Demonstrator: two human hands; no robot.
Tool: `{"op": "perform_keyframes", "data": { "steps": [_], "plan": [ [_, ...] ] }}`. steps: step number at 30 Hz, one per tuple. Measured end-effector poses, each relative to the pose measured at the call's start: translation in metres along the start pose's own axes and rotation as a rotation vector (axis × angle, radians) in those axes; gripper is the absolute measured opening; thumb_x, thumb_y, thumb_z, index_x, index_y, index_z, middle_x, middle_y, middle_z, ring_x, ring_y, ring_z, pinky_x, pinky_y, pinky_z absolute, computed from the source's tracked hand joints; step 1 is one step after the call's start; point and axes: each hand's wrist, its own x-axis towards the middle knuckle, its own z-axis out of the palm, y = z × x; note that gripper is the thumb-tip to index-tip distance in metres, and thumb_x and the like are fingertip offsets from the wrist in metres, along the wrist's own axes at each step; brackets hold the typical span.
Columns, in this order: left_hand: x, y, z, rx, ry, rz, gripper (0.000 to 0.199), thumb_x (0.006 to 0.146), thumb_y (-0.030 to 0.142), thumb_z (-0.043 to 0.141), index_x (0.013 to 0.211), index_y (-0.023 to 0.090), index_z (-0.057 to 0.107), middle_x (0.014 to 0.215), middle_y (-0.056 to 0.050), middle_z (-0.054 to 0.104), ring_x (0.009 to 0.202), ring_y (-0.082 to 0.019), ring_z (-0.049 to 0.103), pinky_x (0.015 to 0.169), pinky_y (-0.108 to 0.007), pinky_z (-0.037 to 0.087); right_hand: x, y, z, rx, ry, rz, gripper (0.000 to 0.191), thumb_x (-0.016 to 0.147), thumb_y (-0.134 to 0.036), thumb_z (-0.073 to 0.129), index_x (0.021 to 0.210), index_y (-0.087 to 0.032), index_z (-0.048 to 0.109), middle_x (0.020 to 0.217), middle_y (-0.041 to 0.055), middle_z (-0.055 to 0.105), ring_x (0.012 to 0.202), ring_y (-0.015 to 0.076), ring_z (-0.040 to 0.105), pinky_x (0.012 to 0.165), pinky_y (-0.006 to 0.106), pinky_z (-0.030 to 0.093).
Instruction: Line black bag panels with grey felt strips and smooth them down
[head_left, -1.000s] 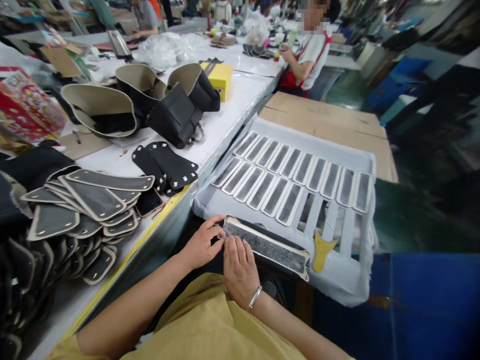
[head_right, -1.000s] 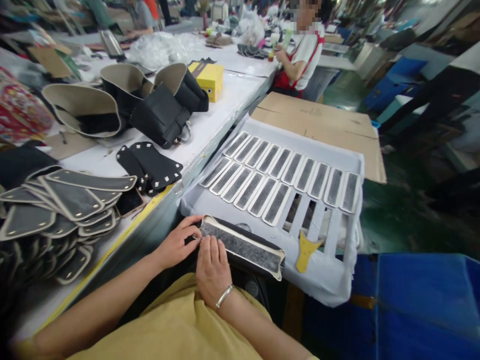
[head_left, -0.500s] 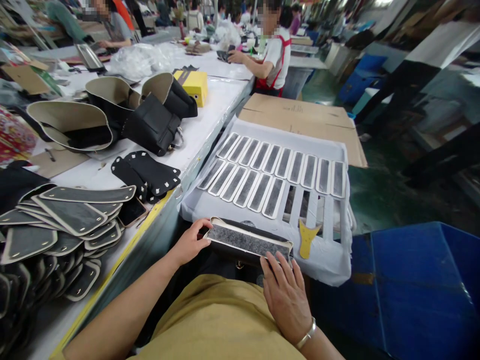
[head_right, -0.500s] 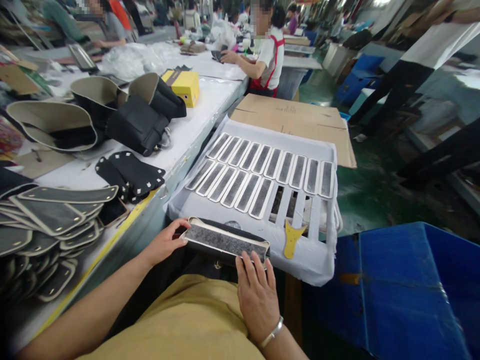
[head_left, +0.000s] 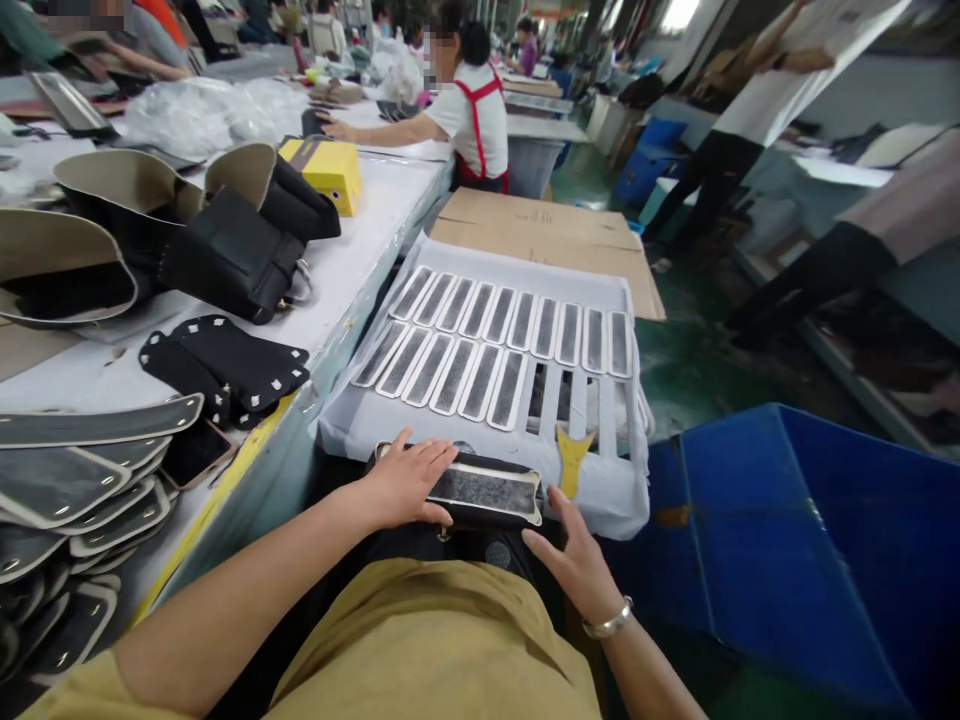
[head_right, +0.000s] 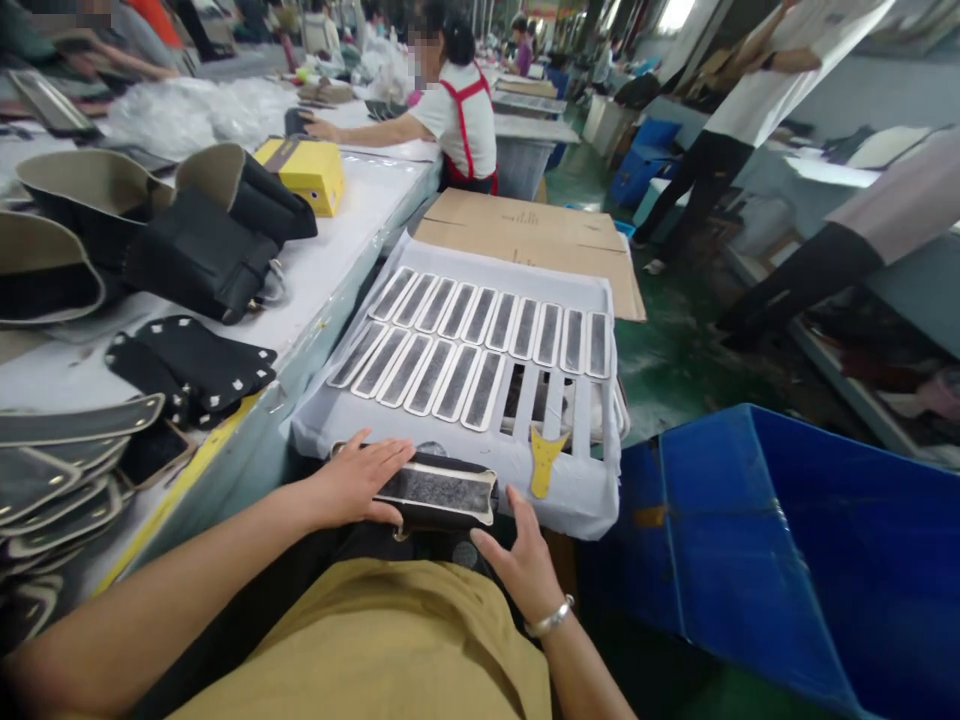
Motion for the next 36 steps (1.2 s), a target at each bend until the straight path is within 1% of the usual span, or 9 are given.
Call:
{"op": "perform_keyframes", "data": {
  "steps": [4, 6, 10, 13, 18, 24, 30, 33, 36],
  "plan": [
    [0.025, 0.014, 0.005, -0.008, -0.005, 0.083, 0.085, 0.063, 0.056, 0.067, 0.130, 0.013, 0.037, 0.132, -0.020, 0.045, 0.122, -0.030, 0.042, 0.105, -0.051, 0.013, 0.016, -0.029, -0.006, -0.187, -0.003, -0.120, 0.074, 0.074, -0.041, 0.062, 0.135, -0.013, 0.031, 0.134, 0.0167, 0.043, 0.124, 0.0268, 0.038, 0.100, 0.045, 0.034],
    [0.031, 0.018, 0.004, -0.004, -0.015, 0.089, 0.086, 0.058, 0.055, 0.071, 0.125, 0.010, 0.041, 0.124, -0.020, 0.052, 0.114, -0.031, 0.049, 0.103, -0.051, 0.018, 0.036, -0.044, -0.011, -0.292, -0.084, -0.241, 0.074, 0.072, -0.042, 0.065, 0.134, -0.013, 0.034, 0.135, 0.0157, 0.042, 0.127, 0.0280, 0.034, 0.104, 0.048, 0.026],
    [0.033, 0.019, 0.003, 0.037, 0.003, 0.100, 0.080, 0.055, 0.051, 0.074, 0.117, 0.008, 0.047, 0.110, -0.018, 0.059, 0.102, -0.030, 0.055, 0.102, -0.049, 0.022, 0.079, -0.064, -0.014, -0.410, -0.396, -0.412, 0.070, 0.065, -0.049, 0.070, 0.120, -0.011, 0.050, 0.117, 0.0144, 0.058, 0.110, 0.0281, 0.049, 0.104, 0.047, 0.021],
    [0.034, 0.020, 0.004, 0.082, 0.031, 0.105, 0.075, 0.055, 0.050, 0.073, 0.112, 0.007, 0.049, 0.103, -0.016, 0.061, 0.096, -0.029, 0.057, 0.103, -0.046, 0.021, 0.098, -0.076, -0.008, -0.487, -0.510, -0.465, 0.073, 0.055, -0.055, 0.073, 0.109, -0.008, 0.056, 0.100, 0.0136, 0.062, 0.096, 0.0268, 0.056, 0.101, 0.043, 0.025],
    [0.034, 0.019, 0.003, 0.170, 0.002, 0.118, 0.070, 0.053, 0.053, 0.070, 0.101, 0.005, 0.053, 0.092, -0.014, 0.062, 0.087, -0.027, 0.058, 0.104, -0.046, 0.019, 0.104, -0.088, -0.001, -0.532, -0.545, -0.482, 0.065, 0.052, -0.057, 0.070, 0.095, -0.010, 0.060, 0.090, 0.0128, 0.062, 0.089, 0.0273, 0.055, 0.097, 0.040, 0.029],
    [0.005, -0.010, -0.010, 0.163, -0.015, 0.115, 0.074, 0.057, 0.054, 0.064, 0.113, 0.007, 0.049, 0.099, -0.013, 0.062, 0.090, -0.027, 0.058, 0.107, -0.050, 0.009, 0.093, -0.071, -0.011, -0.475, -0.513, -0.445, 0.078, 0.054, -0.056, 0.070, 0.114, -0.009, 0.054, 0.099, 0.0127, 0.060, 0.095, 0.0276, 0.053, 0.102, 0.042, 0.022],
    [-0.014, -0.039, -0.022, 0.187, -0.054, 0.068, 0.071, 0.056, 0.052, 0.065, 0.111, 0.010, 0.050, 0.103, -0.013, 0.061, 0.096, -0.026, 0.055, 0.108, -0.047, 0.007, 0.096, -0.060, -0.015, -0.441, -0.540, -0.441, 0.078, 0.056, -0.053, 0.070, 0.117, -0.007, 0.053, 0.103, 0.0138, 0.060, 0.097, 0.0281, 0.053, 0.105, 0.043, 0.020],
    [-0.008, -0.038, -0.025, 0.210, -0.091, 0.045, 0.071, 0.054, 0.051, 0.067, 0.109, 0.009, 0.051, 0.101, -0.012, 0.061, 0.095, -0.026, 0.054, 0.108, -0.047, 0.007, 0.101, -0.065, -0.009, -0.444, -0.547, -0.444, 0.076, 0.055, -0.051, 0.071, 0.114, -0.006, 0.056, 0.099, 0.0147, 0.061, 0.095, 0.0285, 0.054, 0.105, 0.044, 0.021],
    [0.000, -0.027, -0.024, 0.284, -0.136, 0.010, 0.075, 0.052, 0.053, 0.068, 0.109, 0.007, 0.052, 0.098, -0.014, 0.061, 0.093, -0.028, 0.054, 0.108, -0.049, 0.006, 0.103, -0.070, -0.008, -0.433, -0.548, -0.419, 0.077, 0.053, -0.050, 0.073, 0.112, -0.004, 0.057, 0.096, 0.0157, 0.061, 0.093, 0.0295, 0.054, 0.106, 0.045, 0.022]
  ]
}}
